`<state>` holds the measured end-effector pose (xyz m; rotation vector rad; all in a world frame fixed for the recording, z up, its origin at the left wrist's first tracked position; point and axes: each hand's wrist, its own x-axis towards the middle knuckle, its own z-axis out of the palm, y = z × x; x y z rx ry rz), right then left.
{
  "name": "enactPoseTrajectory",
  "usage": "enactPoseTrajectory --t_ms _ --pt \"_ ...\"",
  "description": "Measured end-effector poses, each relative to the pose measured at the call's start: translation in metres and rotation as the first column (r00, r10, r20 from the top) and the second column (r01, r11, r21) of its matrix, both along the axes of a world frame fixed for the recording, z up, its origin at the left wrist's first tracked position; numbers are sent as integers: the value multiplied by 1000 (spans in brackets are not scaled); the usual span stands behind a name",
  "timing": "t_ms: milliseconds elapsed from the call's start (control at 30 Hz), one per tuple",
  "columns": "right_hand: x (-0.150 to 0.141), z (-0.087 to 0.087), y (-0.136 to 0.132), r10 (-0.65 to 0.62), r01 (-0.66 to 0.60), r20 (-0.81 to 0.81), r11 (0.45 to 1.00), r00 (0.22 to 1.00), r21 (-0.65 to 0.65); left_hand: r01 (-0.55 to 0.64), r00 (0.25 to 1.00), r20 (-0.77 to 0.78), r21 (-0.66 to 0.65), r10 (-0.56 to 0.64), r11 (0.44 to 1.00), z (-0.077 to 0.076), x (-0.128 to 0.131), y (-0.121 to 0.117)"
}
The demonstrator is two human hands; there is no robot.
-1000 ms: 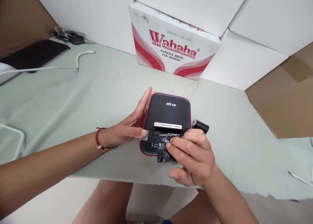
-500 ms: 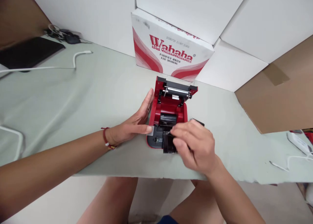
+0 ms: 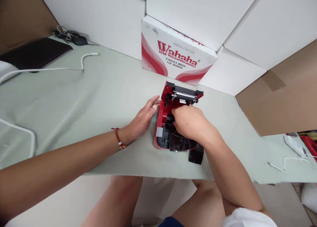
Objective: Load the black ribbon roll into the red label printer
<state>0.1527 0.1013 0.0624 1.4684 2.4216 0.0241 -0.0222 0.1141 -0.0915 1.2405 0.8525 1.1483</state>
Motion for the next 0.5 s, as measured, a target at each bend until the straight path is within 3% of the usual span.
enactPoseTrajectory --t_ms 133,200,267,333,433,500 --pt "47 30 -42 134 -68 -352 979 926 192 -15 995 -99 43 19 999 12 -3 -5" --pt "84 46 -66 80 27 -483 977 872 211 -25 986 -163 92 39 995 16 -5 -4" --pt "126 50 -84 -43 167 -526 968 849 190 -72 971 -218 137 101 988 17 -5 -1" --pt "168 38 -93 -213 296 -504 951 837 89 -198 942 -236 182 238 963 21 -6 1" --pt "214 -4 -92 -472 486 -338 872 814 -48 -402 887 -154 208 436 892 39 -10 -11" --pt "228 -32 -88 -574 586 -234 810 785 -24 -385 919 -46 113 392 916 65 -16 -35"
